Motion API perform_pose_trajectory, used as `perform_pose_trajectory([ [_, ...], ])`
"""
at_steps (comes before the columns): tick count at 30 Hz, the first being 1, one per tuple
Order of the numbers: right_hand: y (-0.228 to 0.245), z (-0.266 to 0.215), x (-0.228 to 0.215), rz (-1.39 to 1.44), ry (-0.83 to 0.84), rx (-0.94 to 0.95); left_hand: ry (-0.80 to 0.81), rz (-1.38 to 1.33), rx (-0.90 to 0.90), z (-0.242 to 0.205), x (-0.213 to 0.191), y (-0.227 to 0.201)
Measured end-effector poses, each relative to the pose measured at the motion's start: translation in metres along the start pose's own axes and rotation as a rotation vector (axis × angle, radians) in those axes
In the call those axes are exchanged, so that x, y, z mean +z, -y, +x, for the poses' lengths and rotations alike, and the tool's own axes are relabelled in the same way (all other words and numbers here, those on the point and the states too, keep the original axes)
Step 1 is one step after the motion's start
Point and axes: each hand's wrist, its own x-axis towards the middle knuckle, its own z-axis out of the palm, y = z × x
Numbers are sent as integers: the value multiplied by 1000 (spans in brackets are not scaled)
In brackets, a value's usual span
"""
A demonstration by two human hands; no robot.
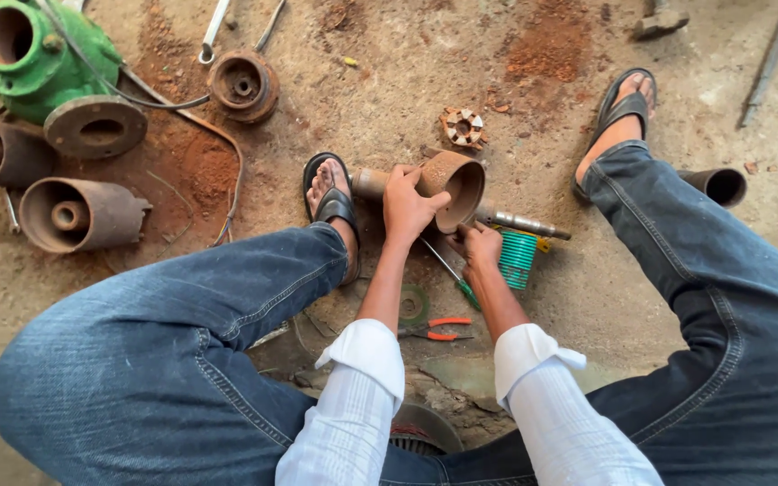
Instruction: The person sits on the floor and uses a small metal tool to scrape the inside of a cylindrical metal part. They repeatedly rotate the part and scrape different sections of the interior surface.
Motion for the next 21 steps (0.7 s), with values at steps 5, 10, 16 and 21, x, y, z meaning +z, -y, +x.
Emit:
perform_pose_trajectory([
  [5, 44, -35, 6, -1027, -336, -735, -68, 30, 80, 2, -13, 3],
  [10, 60, -61, 16, -1201, 184, -1051, 19, -3, 182, 4, -19, 21],
  [16, 36, -33, 9, -1352, 543, -1004, 12, 131, 208, 3, -4, 36],
  [21, 28, -26, 22, -1415, 489, -1045, -16, 176, 186, 1, 10, 35],
])
